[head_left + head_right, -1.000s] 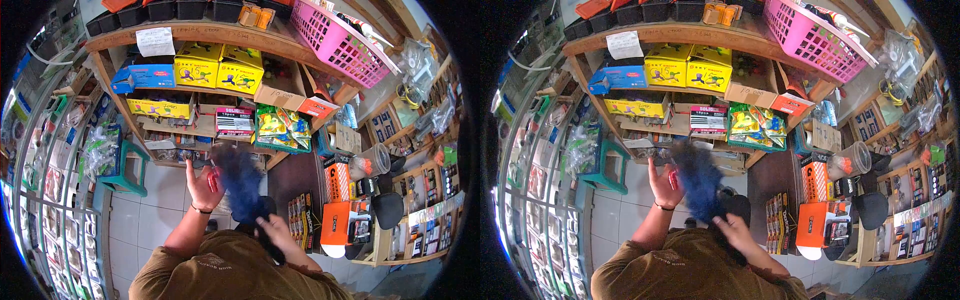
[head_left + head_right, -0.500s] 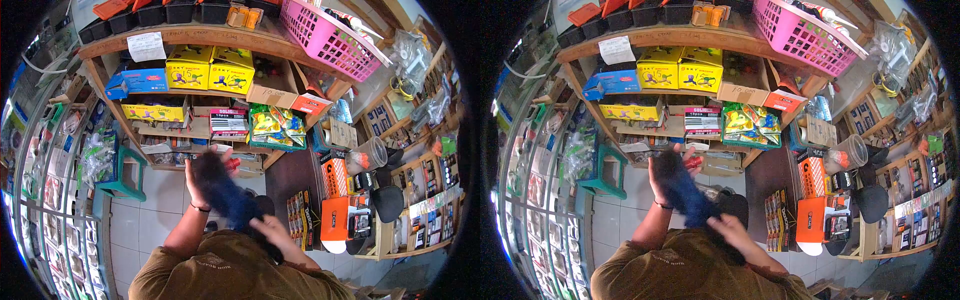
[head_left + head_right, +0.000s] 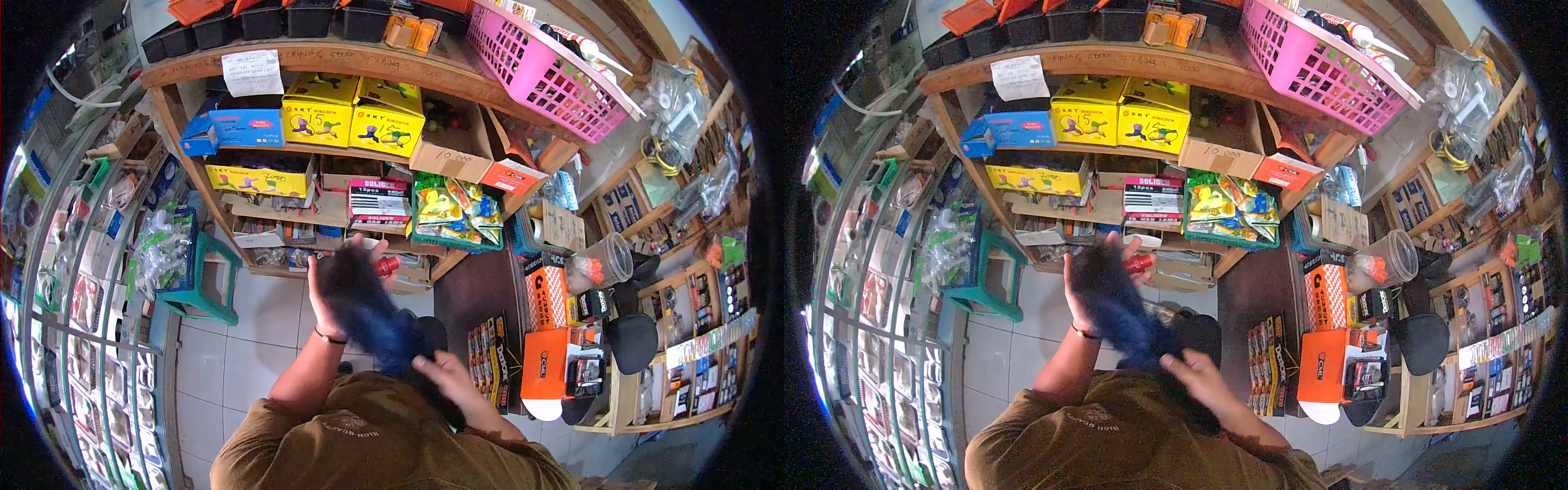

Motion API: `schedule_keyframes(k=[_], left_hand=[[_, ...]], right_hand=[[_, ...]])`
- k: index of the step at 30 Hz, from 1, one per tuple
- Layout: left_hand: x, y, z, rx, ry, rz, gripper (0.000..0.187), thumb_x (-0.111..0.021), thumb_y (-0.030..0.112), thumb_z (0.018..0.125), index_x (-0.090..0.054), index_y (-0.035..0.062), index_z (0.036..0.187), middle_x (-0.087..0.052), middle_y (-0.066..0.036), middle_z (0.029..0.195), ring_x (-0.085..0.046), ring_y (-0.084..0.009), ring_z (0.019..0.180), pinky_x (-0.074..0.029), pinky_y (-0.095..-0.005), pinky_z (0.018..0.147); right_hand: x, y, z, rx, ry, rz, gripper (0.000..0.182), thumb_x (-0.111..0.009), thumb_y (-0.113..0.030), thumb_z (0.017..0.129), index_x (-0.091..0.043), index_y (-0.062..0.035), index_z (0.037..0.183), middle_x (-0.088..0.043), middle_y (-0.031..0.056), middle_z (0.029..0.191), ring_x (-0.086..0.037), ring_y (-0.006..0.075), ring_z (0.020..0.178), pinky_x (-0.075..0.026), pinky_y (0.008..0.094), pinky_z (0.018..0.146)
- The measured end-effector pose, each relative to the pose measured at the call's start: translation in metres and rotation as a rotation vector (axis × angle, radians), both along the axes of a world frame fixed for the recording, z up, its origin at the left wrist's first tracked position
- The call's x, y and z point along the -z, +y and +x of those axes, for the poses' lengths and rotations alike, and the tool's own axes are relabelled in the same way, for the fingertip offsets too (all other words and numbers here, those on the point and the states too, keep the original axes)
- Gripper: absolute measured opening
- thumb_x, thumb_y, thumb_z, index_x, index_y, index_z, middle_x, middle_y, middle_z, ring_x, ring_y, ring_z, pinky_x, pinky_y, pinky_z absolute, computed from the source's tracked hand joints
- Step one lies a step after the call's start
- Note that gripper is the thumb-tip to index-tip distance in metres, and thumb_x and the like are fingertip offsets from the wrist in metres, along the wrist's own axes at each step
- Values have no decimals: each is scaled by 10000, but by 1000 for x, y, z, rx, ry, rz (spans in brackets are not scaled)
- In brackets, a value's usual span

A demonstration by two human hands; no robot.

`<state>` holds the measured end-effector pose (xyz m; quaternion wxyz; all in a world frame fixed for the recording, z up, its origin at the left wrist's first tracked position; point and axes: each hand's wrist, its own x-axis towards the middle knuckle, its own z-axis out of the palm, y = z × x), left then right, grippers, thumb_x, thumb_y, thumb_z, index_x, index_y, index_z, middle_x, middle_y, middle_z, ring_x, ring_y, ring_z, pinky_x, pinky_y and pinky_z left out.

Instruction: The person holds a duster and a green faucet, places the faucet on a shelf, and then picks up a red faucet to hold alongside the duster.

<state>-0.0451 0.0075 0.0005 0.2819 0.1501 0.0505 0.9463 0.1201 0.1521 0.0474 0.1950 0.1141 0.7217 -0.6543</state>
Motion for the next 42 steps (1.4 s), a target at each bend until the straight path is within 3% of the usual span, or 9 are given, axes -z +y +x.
schedule_keyframes(k=[2,6,10,12,14,16,21,24,42], left_hand=[[18,-3,-1,194,-253,603,757,-366,644,763,-274,133,1315,-299,-205,1309,-383,-384,1126,-289,-485,947],[-7,1,6,-81,-44,-34,761,-354,640,770,-282,111,1311,-461,-164,1180,-449,-291,1075,-324,-461,924],[26,-12,-2,113,-230,526,757,-336,633,780,-279,94,1308,-310,-221,1297,-364,-376,1155,-310,-480,951],[-9,-13,8,-112,-112,-4,732,-349,634,774,-337,105,1281,-351,-218,1273,-400,-373,1126,-326,-461,937],[27,-13,-1,130,-103,458,741,-357,637,768,-333,104,1283,-333,-221,1285,-377,-390,1142,-283,-467,966],[-1,-8,6,-59,-73,46,747,-369,641,761,-327,114,1289,-418,-182,1224,-421,-342,1112,-291,-453,955],[12,-17,6,26,-173,325,745,-359,632,770,-290,116,1304,-350,-207,1276,-360,-413,1139,-295,-466,958],[-13,-13,11,-121,-136,-80,735,-359,633,771,-310,122,1297,-485,-139,1148,-470,-302,1049,-378,-421,883],[7,-13,3,-38,-77,24,735,-359,636,772,-349,99,1274,-423,-185,1217,-419,-321,1119,-305,-444,947]], right_hand=[[15,14,-4,231,52,-402,243,-477,-238,885,-565,-14,856,-544,-43,695,-429,41,568,-356,195,517],[-11,-13,-1,-115,21,-45,258,-502,-283,870,-557,-38,814,-462,-76,653,-374,34,575,-321,208,493],[1,26,-14,154,-191,-78,309,-501,-295,863,-539,-23,719,-551,49,636,-501,114,514,-406,254,470],[117,78,-30,-392,-11,-1160,295,-493,-264,864,-534,-28,691,-576,116,625,-544,165,485,-431,284,437],[68,29,1,226,-5,-122,324,-435,-283,889,-518,-33,700,-553,66,600,-523,127,498,-420,257,453],[10,-7,-4,-188,-60,165,324,-422,-276,895,-514,-30,706,-558,65,602,-529,120,498,-423,253,459],[19,19,-13,162,14,-416,336,-478,-366,866,-523,-69,717,-429,-50,581,-374,59,480,-296,221,420],[7,-7,-3,-157,-70,144,271,-449,-266,891,-536,-55,745,-530,-22,623,-479,59,518,-368,206,451],[23,2,-4,53,-8,80,285,-513,-313,859,-543,-62,728,-484,-38,615,-405,60,497,-333,213,459]])
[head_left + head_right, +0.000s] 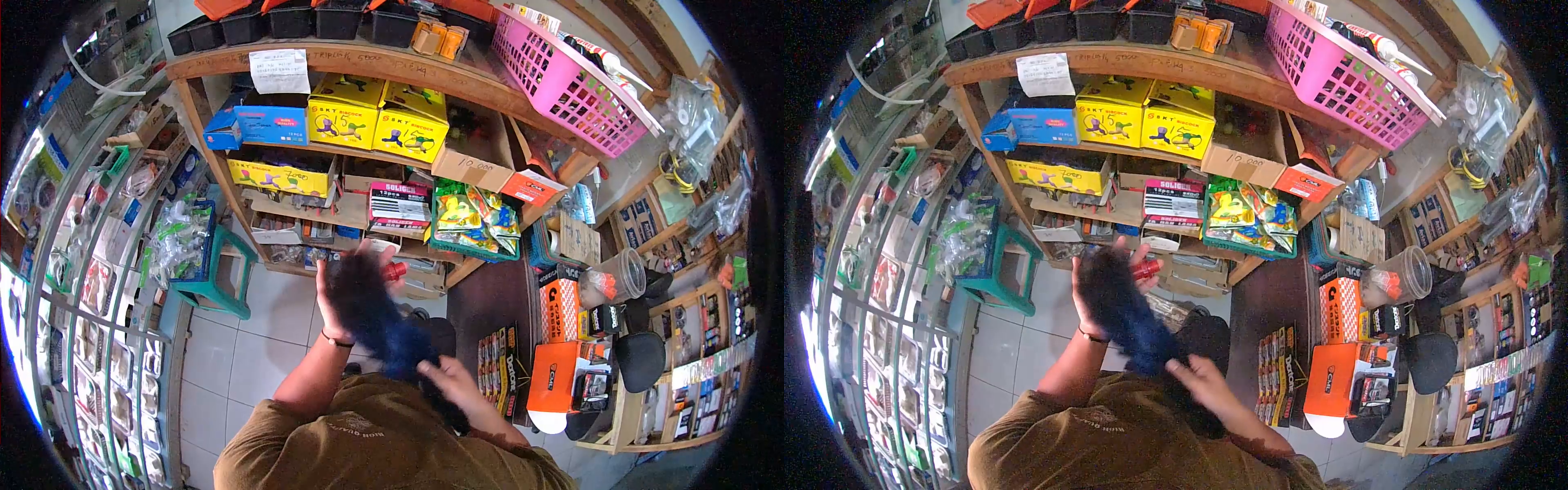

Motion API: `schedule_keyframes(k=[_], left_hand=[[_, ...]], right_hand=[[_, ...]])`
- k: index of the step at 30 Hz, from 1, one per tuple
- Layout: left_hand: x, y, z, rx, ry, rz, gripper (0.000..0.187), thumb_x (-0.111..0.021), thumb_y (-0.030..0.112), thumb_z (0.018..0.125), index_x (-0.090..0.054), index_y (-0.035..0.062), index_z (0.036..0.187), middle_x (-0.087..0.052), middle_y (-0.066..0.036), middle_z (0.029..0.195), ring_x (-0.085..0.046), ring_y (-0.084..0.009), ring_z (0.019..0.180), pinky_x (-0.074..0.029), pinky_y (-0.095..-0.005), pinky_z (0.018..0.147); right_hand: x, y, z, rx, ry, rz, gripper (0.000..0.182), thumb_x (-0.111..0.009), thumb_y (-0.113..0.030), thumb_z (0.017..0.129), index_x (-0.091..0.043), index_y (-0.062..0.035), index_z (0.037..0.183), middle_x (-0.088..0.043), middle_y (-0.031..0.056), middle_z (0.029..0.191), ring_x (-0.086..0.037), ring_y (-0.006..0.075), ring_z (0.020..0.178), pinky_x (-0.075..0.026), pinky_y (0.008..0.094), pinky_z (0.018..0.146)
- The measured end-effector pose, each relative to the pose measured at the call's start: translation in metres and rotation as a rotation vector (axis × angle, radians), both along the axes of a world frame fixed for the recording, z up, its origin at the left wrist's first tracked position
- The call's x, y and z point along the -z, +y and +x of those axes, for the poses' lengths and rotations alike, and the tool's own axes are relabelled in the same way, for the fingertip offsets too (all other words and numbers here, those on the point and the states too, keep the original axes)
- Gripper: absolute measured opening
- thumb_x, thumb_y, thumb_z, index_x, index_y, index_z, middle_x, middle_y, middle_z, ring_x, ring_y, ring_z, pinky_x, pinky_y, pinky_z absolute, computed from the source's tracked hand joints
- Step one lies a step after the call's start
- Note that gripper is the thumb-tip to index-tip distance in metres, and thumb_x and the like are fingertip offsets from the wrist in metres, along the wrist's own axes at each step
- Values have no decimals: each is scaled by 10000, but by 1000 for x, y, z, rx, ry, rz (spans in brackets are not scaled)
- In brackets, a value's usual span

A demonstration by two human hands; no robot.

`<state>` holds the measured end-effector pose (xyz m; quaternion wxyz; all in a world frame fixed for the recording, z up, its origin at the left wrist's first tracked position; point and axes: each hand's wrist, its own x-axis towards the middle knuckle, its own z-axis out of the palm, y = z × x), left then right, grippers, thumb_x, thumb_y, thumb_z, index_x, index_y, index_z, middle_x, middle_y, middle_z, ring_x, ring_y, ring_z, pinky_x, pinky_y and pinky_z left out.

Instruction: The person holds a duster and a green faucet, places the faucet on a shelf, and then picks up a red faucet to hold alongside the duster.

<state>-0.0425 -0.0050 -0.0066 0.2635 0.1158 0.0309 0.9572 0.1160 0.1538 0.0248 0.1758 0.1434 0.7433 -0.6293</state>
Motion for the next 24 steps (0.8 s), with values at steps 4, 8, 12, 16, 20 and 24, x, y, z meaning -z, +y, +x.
schedule_keyframes(k=[4,8,12,16,20,24], left_hand=[[-15,-9,4,-54,-66,-12,769,-365,640,764,-289,95,1300,-343,-207,1280,-375,-403,1136,-338,-477,931],[-14,-9,2,-86,-25,-60,762,-364,635,768,-302,85,1292,-343,-212,1279,-399,-376,1122,-340,-471,930],[7,-9,-4,-30,-156,17,730,-337,638,777,-347,97,1267,-346,-192,1282,-409,-383,1109,-341,-460,925],[-34,-2,8,-12,22,-57,766,-328,645,775,-342,59,1269,-435,-140,1219,-460,-274,1076,-368,-386,901],[7,-8,-3,59,73,140,733,-343,632,779,-362,86,1267,-436,-69,1227,-421,-238,1122,-342,-405,921],[-14,-1,5,-53,-20,-165,748,-358,636,773,-332,91,1284,-501,-69,1107,-471,-256,1026,-377,-411,880]], right_hand=[[1,44,-1,280,219,-544,253,-422,-238,896,-485,-17,791,-543,91,607,-509,163,463,-395,261,391],[-17,40,6,469,117,-517,145,-419,-129,892,-490,-10,852,-552,89,648,-506,163,436,-412,266,376],[-33,6,0,257,23,-261,179,-495,-190,873,-524,-13,863,-557,22,708,-510,83,599,-419,224,558],[-32,-10,1,-11,145,-122,252,-494,-252,873,-544,-6,878,-543,-16,724,-471,62,613,-396,223,554],[-40,-6,-2,247,169,-292,267,-473,-255,884,-547,0,914,-547,-23,777,-456,54,665,-398,224,582],[-45,-24,3,-168,168,-136,216,-456,-202,890,-549,-10,926,-585,13,793,-527,78,657,-429,216,599]])
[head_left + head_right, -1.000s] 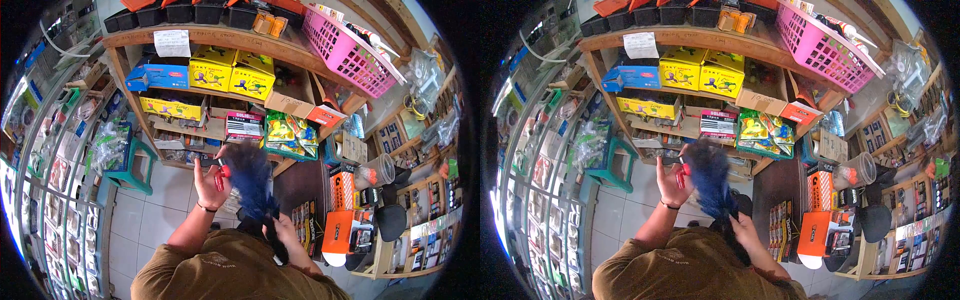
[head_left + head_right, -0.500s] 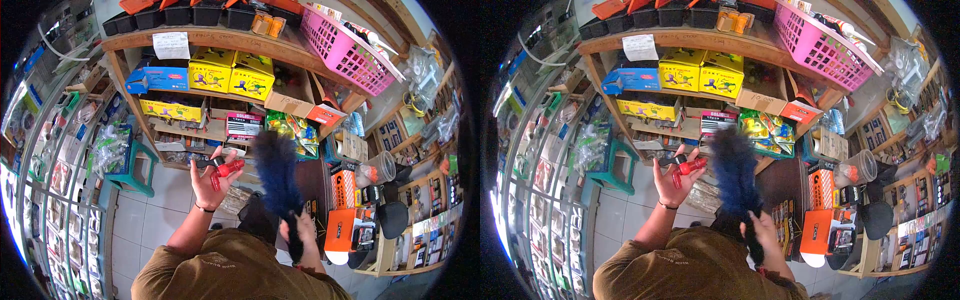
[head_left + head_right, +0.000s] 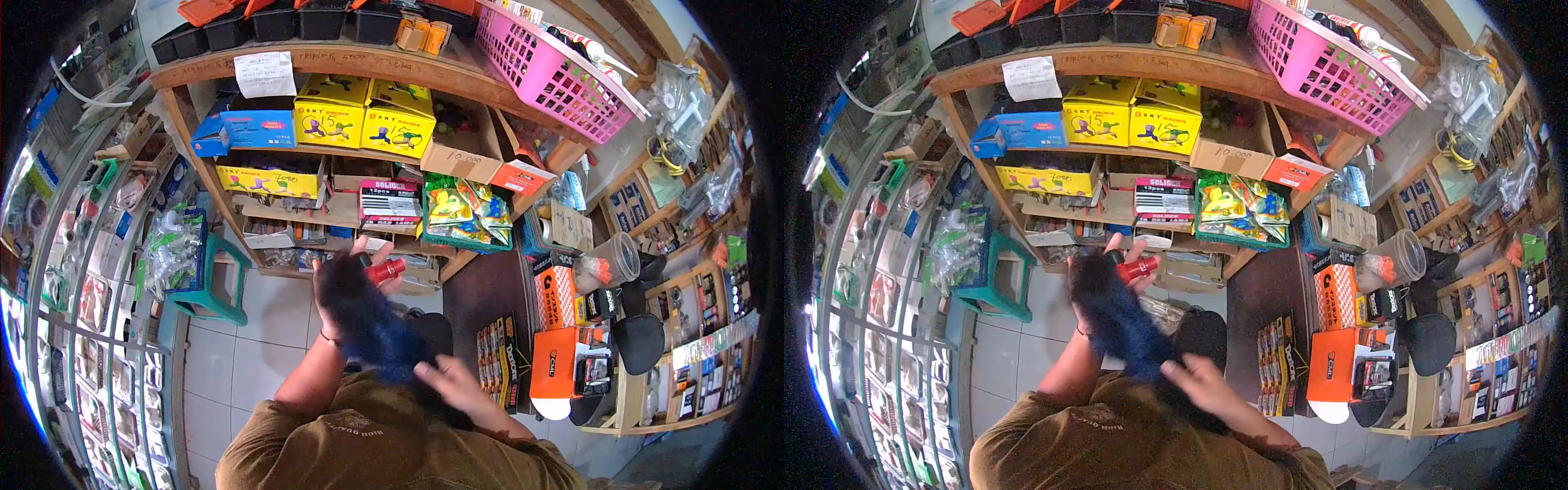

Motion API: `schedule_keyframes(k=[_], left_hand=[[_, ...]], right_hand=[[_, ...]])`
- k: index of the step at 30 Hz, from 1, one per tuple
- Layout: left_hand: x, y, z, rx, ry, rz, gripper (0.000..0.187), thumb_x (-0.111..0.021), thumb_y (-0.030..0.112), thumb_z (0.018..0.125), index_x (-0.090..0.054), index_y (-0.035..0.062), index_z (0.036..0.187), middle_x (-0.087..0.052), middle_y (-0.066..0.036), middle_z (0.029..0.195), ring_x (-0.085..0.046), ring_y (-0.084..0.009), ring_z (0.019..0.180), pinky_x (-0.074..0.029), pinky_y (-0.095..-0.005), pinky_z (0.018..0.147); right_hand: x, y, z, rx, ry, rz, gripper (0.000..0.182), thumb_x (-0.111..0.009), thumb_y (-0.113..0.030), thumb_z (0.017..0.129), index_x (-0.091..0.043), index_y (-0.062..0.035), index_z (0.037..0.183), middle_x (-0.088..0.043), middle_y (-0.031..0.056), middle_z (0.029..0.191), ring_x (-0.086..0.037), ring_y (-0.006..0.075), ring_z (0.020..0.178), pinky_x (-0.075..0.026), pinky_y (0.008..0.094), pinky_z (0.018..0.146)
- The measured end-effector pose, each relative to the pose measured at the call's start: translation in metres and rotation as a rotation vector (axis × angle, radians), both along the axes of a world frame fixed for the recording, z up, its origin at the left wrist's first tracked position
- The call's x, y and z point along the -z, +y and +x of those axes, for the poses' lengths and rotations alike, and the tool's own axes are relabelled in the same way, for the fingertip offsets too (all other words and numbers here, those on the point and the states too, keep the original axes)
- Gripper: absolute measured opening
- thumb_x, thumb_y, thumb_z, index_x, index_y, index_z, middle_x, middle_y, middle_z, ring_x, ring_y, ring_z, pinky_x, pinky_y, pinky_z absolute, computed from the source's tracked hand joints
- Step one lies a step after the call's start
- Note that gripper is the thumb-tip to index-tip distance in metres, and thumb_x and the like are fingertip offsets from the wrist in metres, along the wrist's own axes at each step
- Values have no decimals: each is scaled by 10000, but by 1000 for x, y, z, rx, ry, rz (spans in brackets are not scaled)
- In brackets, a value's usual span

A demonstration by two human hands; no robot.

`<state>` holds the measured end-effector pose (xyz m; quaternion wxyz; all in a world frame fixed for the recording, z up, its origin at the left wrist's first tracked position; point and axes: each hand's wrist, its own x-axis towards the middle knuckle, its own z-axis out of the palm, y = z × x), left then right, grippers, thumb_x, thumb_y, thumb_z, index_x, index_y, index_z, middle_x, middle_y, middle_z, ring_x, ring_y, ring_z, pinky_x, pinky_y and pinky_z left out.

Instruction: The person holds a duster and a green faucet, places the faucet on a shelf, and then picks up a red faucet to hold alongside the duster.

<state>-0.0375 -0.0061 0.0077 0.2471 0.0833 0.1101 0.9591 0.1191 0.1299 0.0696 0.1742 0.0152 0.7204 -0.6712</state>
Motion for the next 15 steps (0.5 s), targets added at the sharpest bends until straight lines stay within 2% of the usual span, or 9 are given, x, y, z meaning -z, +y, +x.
schedule_keyframes(k=[2,3,4,6,8,10,11,12,15], left_hand=[[45,-5,-12,202,-77,635,773,-359,651,762,-305,93,1294,-337,-170,1291,-364,-396,1138,-298,-488,956],[20,-6,-3,145,17,445,783,-359,653,760,-290,91,1301,-332,-205,1283,-380,-395,1124,-287,-488,961],[7,-5,1,138,17,450,783,-359,653,760,-290,91,1301,-332,-205,1283,-380,-395,1124,-287,-488,961],[-10,-3,6,27,16,86,762,-350,639,774,-306,86,1296,-473,-151,1139,-479,-290,1021,-351,-436,914],[-4,-7,3,38,4,79,756,-344,636,778,-298,91,1300,-474,-146,1138,-479,-294,1016,-351,-430,913],[14,-9,-1,177,-160,703,783,-349,656,763,-270,100,1309,-343,-221,1267,-396,-408,1097,-310,-481,943],[20,-8,-1,172,16,580,783,-357,653,762,-277,94,1304,-291,-220,1311,-341,-411,1154,-277,-486,967],[15,-6,0,174,16,583,783,-357,653,762,-277,94,1304,-291,-220,1311,-341,-411,1154,-277,-486,967],[4,-6,1,95,148,205,745,-310,644,782,-308,102,1294,-356,-171,1288,-357,-291,1180,-295,-456,963]], right_hand=[[-3,12,-6,419,-238,-158,219,-461,-214,890,-550,-15,903,-567,-17,755,-486,61,640,-413,199,592],[12,16,-1,432,-91,-210,228,-473,-231,885,-556,-19,874,-542,-34,701,-448,55,618,-393,200,568],[8,13,-1,283,-103,101,254,-472,-273,877,-535,-34,819,-534,1,591,-500,91,517,-401,230,481],[28,1,7,39,32,104,276,-496,-286,870,-535,-30,775,-472,-34,632,-410,58,577,-348,226,502],[10,6,4,107,-168,274,258,-480,-272,879,-542,-37,791,-469,-33,635,-400,60,548,-345,221,487],[5,6,-2,476,-216,-140,234,-480,-253,880,-548,-38,816,-477,-30,637,-394,60,545,-340,222,484],[9,7,-1,481,-170,-125,220,-487,-243,876,-547,-37,830,-479,-35,635,-383,58,538,-330,231,472],[12,11,5,285,-150,196,230,-494,-251,872,-542,-31,829,-479,-36,646,-378,57,544,-326,232,475],[12,-6,9,47,-41,78,283,-501,-294,863,-538,-26,780,-478,-39,650,-377,57,555,-318,232,480]])
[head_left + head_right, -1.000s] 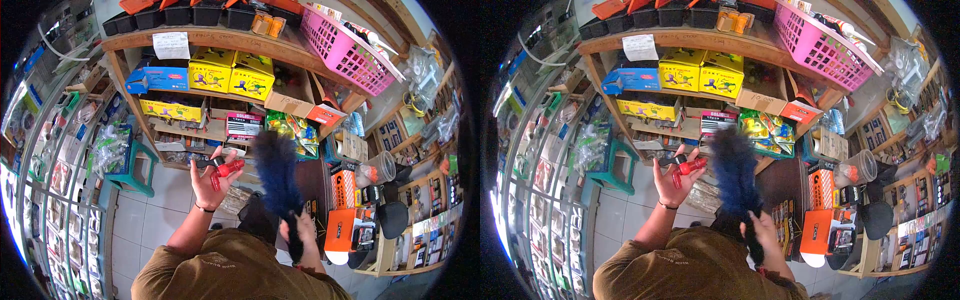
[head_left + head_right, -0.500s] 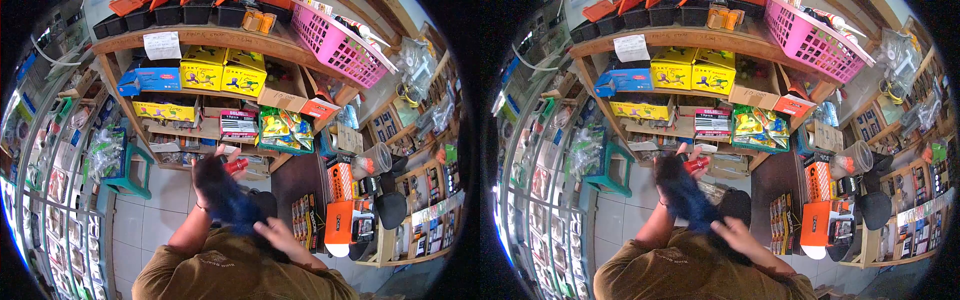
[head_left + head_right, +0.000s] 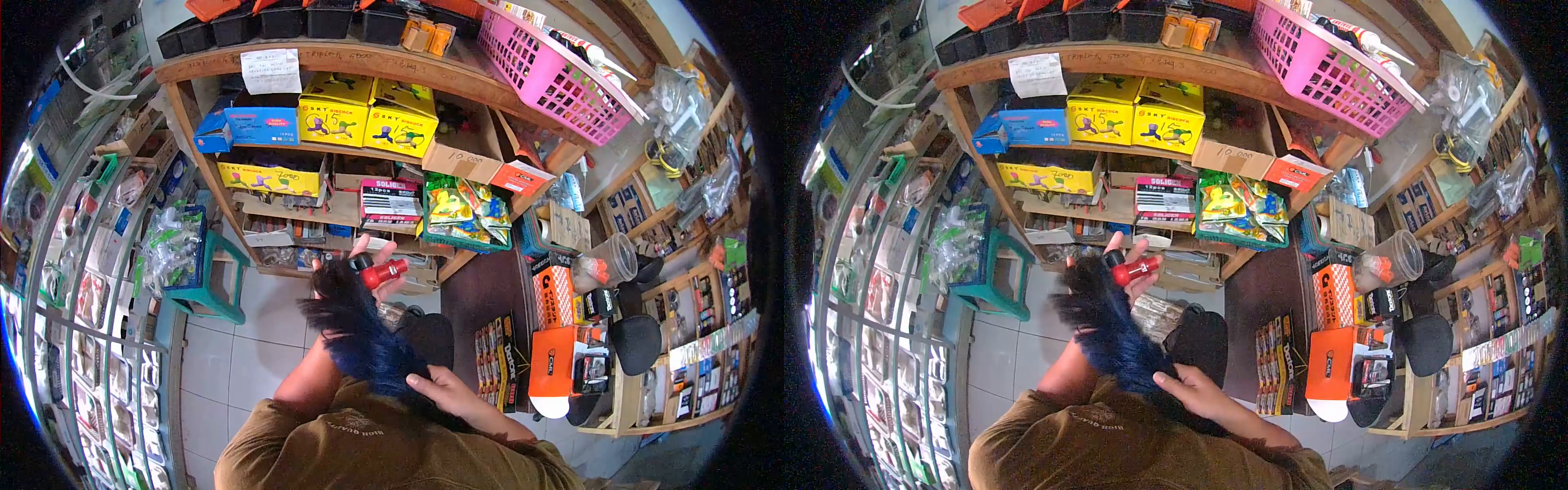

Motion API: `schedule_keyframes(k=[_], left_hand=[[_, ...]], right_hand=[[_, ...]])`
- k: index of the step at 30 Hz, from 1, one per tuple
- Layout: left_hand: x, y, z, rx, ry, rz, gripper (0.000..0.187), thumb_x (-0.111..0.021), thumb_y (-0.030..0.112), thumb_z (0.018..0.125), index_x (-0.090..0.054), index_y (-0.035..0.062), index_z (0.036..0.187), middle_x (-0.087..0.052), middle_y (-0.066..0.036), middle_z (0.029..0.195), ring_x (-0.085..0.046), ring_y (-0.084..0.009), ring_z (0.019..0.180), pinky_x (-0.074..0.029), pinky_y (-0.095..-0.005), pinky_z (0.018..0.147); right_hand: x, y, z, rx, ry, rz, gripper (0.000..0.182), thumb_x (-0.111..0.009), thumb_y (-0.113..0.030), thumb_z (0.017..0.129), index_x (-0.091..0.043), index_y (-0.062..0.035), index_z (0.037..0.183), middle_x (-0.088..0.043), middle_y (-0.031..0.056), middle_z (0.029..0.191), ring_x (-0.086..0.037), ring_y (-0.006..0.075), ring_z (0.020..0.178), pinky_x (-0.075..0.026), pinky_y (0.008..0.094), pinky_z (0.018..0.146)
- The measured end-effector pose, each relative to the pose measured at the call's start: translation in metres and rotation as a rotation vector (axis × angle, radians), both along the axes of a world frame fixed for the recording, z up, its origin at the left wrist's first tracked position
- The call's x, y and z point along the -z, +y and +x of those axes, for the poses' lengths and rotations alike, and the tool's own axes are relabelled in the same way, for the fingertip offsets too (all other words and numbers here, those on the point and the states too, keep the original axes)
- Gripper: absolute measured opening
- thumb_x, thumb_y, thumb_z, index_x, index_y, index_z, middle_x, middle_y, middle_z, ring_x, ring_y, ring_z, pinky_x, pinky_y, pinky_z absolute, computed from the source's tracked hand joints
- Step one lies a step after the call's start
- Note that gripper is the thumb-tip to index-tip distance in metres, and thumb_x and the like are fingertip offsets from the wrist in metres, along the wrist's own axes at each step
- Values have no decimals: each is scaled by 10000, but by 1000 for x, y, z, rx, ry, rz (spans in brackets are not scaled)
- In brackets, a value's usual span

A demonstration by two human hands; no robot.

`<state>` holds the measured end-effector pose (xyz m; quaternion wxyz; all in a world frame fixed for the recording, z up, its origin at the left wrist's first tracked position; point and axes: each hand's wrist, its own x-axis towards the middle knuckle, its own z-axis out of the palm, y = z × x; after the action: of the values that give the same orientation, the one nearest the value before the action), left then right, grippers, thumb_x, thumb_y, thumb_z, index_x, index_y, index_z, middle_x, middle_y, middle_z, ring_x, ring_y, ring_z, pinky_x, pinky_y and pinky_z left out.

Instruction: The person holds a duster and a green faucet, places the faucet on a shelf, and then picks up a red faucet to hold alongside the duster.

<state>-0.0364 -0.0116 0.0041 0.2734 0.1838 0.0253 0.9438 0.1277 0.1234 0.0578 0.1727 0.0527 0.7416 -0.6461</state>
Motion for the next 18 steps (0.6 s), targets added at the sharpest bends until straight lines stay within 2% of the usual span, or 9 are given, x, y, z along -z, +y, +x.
schedule_keyframes(k=[3,4,7,11,12,14,15,17,18], left_hand=[[-2,-5,2,-98,-313,-103,751,-279,654,782,-282,118,1307,-324,-200,1298,-358,-337,1170,-301,-465,959],[-3,-8,2,-1,-146,104,745,-267,650,788,-282,116,1307,-332,-201,1291,-373,-350,1157,-316,-461,947],[-10,-9,5,-99,-123,-78,746,-270,653,787,-279,119,1307,-327,-200,1290,-409,-351,1117,-330,-455,935],[-2,-2,1,-56,-126,-4,746,-280,652,784,-283,116,1303,-297,-207,1307,-414,-363,1106,-325,-458,938],[0,2,1,-51,-110,3,748,-285,652,783,-285,112,1301,-285,-212,1313,-409,-365,1110,-322,-458,939],[4,2,-2,-49,-57,-37,766,-291,659,777,-278,103,1305,-302,-203,1309,-407,-360,1114,-326,-448,932],[-9,0,4,-33,-129,-49,781,-286,668,772,-262,105,1313,-338,-184,1294,-412,-353,1113,-331,-438,927],[21,-2,-3,155,-91,439,776,-280,665,775,-250,112,1319,-337,-184,1298,-393,-367,1132,-329,-439,932],[19,-3,-3,113,-92,353,724,-333,616,792,-261,120,1315,-358,-178,1280,-396,-348,1122,-348,-453,915]], right_hand=[[-16,12,-7,271,32,189,288,-517,-291,853,-534,-21,757,-466,-37,631,-368,54,548,-308,234,480],[-20,23,-14,368,-98,110,230,-514,-244,857,-538,-20,812,-509,-3,659,-417,72,527,-354,220,484],[11,65,-9,629,-120,-360,177,-514,-191,849,-533,-20,892,-577,44,709,-536,121,550,-441,215,508],[-17,15,-6,192,-59,481,288,-496,-303,863,-529,-28,785,-484,-1,644,-405,81,568,-342,237,481],[-16,12,-7,195,-59,483,288,-496,-303,863,-529,-28,785,-484,-1,644,-405,81,568,-342,237,481],[-12,8,-9,15,-116,205,340,-507,-343,855,-513,-29,723,-433,-37,630,-365,70,585,-322,252,497],[-4,7,-12,192,-28,134,320,-497,-319,864,-536,-19,761,-466,-30,635,-380,70,572,-330,246,493],[-16,11,-19,408,-73,-204,286,-488,-279,872,-553,-7,815,-511,-16,670,-418,75,590,-362,248,522],[-11,10,-15,387,30,-205,260,-484,-247,876,-558,1,852,-544,-2,710,-450,76,619,-385,242,552]])
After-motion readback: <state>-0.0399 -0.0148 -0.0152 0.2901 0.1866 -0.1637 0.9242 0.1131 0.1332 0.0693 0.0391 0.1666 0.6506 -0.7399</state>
